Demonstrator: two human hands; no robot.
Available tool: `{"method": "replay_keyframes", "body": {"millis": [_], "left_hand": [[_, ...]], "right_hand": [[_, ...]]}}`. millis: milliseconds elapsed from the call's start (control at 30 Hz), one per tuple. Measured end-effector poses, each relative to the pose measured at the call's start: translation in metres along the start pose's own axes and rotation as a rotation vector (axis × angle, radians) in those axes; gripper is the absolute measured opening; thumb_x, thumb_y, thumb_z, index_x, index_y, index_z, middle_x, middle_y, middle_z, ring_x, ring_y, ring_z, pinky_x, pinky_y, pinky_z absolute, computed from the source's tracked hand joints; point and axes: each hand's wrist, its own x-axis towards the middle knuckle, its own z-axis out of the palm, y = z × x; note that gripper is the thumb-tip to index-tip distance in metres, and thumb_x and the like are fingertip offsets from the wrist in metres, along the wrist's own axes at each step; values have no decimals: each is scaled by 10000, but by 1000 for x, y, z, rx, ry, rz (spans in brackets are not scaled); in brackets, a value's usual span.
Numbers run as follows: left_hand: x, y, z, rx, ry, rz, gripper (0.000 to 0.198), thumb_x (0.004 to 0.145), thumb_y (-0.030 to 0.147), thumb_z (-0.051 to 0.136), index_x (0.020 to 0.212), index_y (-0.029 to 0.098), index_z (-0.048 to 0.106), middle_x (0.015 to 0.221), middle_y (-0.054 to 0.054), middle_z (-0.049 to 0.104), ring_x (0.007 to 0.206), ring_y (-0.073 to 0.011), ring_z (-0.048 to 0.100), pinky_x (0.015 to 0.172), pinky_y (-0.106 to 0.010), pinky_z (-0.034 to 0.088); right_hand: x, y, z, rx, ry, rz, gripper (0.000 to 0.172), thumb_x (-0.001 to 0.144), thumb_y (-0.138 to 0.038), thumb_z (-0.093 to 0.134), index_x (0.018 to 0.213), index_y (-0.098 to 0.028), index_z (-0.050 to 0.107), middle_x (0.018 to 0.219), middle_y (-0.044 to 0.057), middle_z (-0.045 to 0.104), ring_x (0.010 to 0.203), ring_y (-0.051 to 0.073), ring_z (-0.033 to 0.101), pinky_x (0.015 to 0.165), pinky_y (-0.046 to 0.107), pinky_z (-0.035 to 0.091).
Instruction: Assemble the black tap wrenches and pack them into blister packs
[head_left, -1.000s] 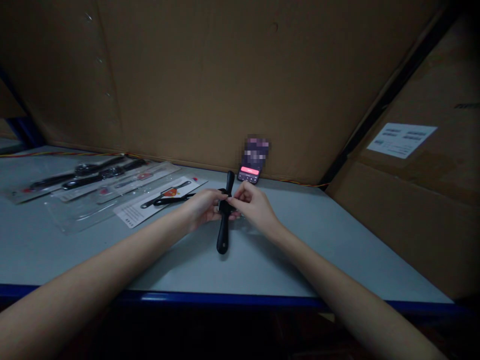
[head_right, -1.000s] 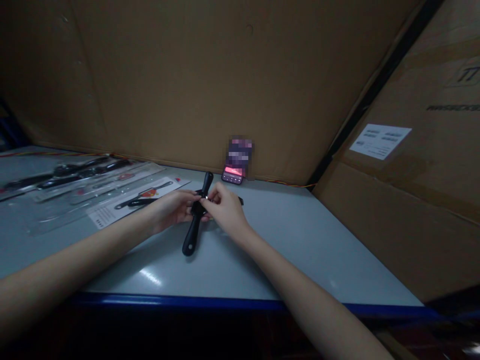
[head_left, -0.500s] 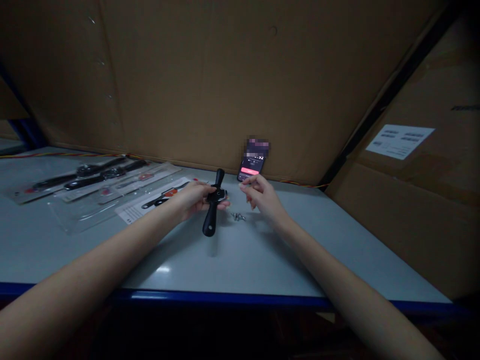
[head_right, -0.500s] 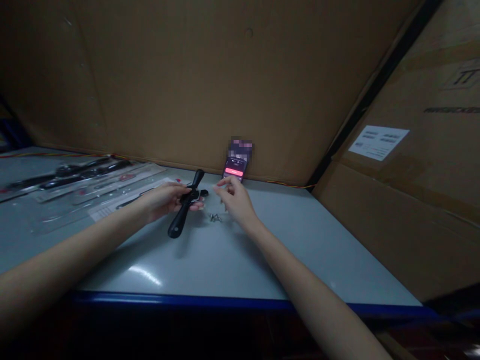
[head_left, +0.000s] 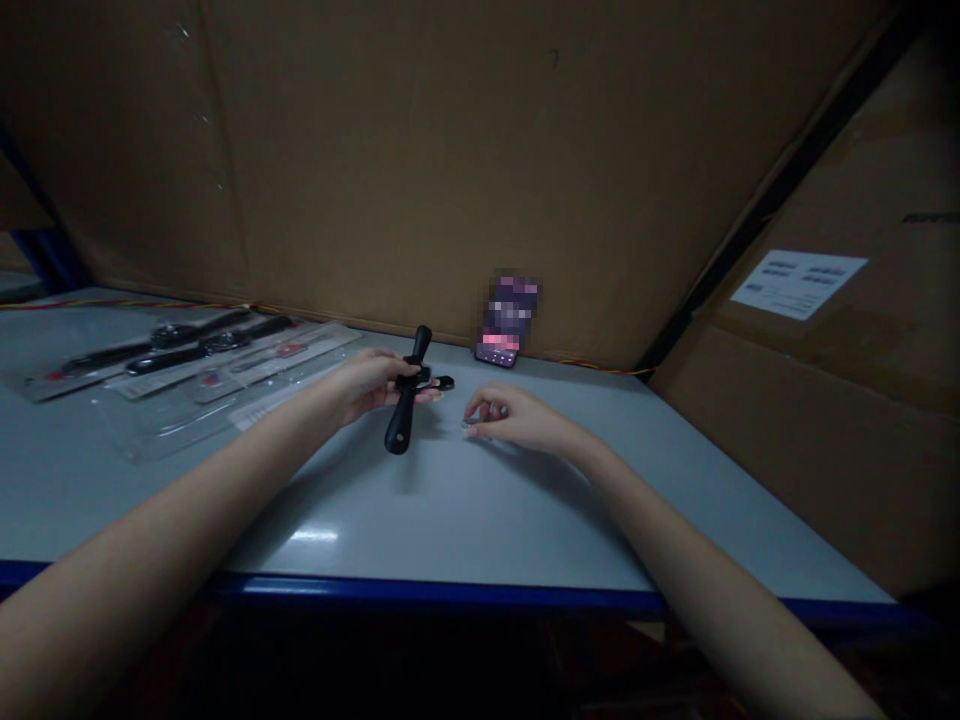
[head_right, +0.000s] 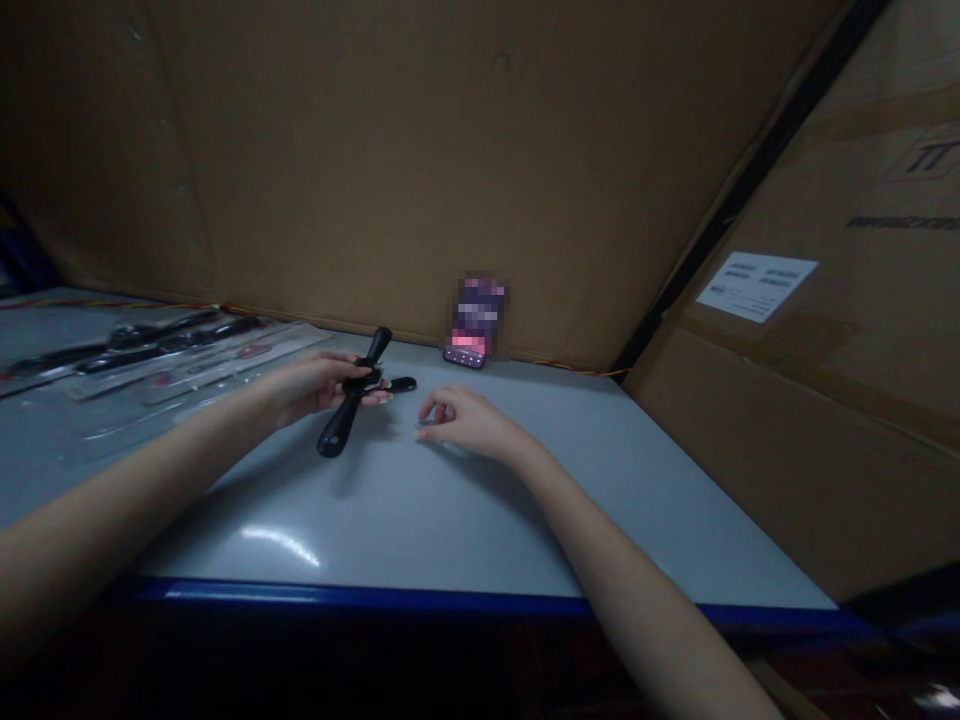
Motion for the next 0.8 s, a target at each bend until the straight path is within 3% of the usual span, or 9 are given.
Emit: {"method": "replay_keyframes", "body": {"millis": [133,333,467,600,733,800], "left_hand": [[4,-4,-2,18,-6,22,146,783,-11,468,916,29,511,786,-190,681,700,-239,692,672,-284,575],[2,-8,1,96,-2,7,114,767,8,492,853,80,509,747,-159,681,681,-246,691,644,-318,580],[-2,-10,5,147,-54,-35,102,760,34,515,852,72,535,731,-148,675,682,-241,689,648,-318,575],[-6,-12,11,119,-97,-81,130,800,69,473,904,46,547,766,-167,677,695,-227,687,663,-311,564],[-7,-15,16,97,-133,-113,177,802,47,457,964,27,525,777,-169,675,676,-214,683,728,-354,546],[-8,-16,18,98,-149,-116,206,796,18,446,992,28,508,762,-162,675,648,-206,680,742,-373,540]], "right_hand": [[2,-2,7,-26,34,-12,157,665,-294,691,738,-189,599,756,12,546,662,131,470,596,256,366],[4,-12,14,47,71,58,171,652,-258,692,729,-185,559,679,-1,561,620,134,503,565,259,371],[5,-17,15,35,145,-7,150,650,-217,693,740,-186,576,641,-25,558,591,116,499,564,248,366],[6,-17,9,7,241,-57,169,740,-208,624,907,-186,640,629,-21,576,552,106,483,547,244,354],[4,-21,0,-14,380,-157,121,792,-230,586,821,-180,692,727,30,631,641,125,525,588,258,380],[3,-24,-2,8,388,-188,127,799,-237,584,811,-184,699,748,36,641,671,131,544,607,262,396]]}}
